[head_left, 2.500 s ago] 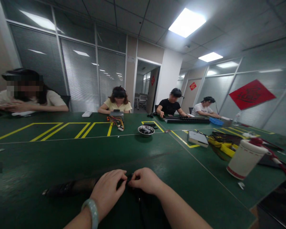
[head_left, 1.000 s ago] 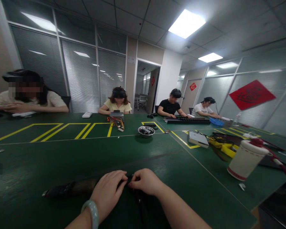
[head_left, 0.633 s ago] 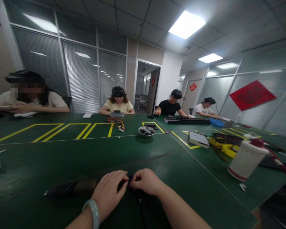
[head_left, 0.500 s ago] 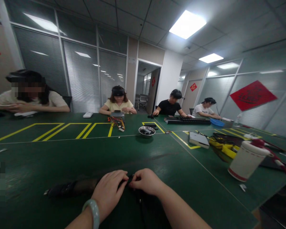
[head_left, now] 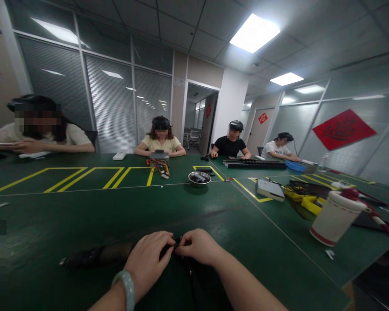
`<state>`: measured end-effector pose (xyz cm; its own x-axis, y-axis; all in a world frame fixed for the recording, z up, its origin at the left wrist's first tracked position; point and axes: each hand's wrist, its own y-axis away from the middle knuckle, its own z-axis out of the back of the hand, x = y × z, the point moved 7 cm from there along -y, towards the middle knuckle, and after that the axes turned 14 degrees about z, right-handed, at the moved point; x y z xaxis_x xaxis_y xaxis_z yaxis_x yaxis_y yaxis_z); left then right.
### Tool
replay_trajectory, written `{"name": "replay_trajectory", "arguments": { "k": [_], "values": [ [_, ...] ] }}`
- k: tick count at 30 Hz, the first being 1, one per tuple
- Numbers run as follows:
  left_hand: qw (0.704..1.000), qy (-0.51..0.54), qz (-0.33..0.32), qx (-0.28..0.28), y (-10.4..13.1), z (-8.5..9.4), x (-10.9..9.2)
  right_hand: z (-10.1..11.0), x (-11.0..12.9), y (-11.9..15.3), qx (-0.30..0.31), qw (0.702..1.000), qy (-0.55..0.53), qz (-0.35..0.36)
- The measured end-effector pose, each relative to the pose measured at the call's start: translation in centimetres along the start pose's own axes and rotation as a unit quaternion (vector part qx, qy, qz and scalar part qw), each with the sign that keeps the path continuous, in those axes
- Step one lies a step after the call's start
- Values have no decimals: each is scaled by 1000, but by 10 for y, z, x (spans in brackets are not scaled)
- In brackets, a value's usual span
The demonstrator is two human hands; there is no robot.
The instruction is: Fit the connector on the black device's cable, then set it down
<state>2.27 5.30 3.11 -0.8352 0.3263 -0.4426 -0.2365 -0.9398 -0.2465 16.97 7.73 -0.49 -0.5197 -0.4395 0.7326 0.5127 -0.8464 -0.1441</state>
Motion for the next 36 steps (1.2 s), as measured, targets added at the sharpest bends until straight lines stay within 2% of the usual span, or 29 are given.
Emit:
{"name": "replay_trajectory", "arguments": {
  "k": [36],
  "values": [
    [1000,-10,6,4,-1,-2,3,0,-1,-1,-1,1000,5,14]
  ]
}}
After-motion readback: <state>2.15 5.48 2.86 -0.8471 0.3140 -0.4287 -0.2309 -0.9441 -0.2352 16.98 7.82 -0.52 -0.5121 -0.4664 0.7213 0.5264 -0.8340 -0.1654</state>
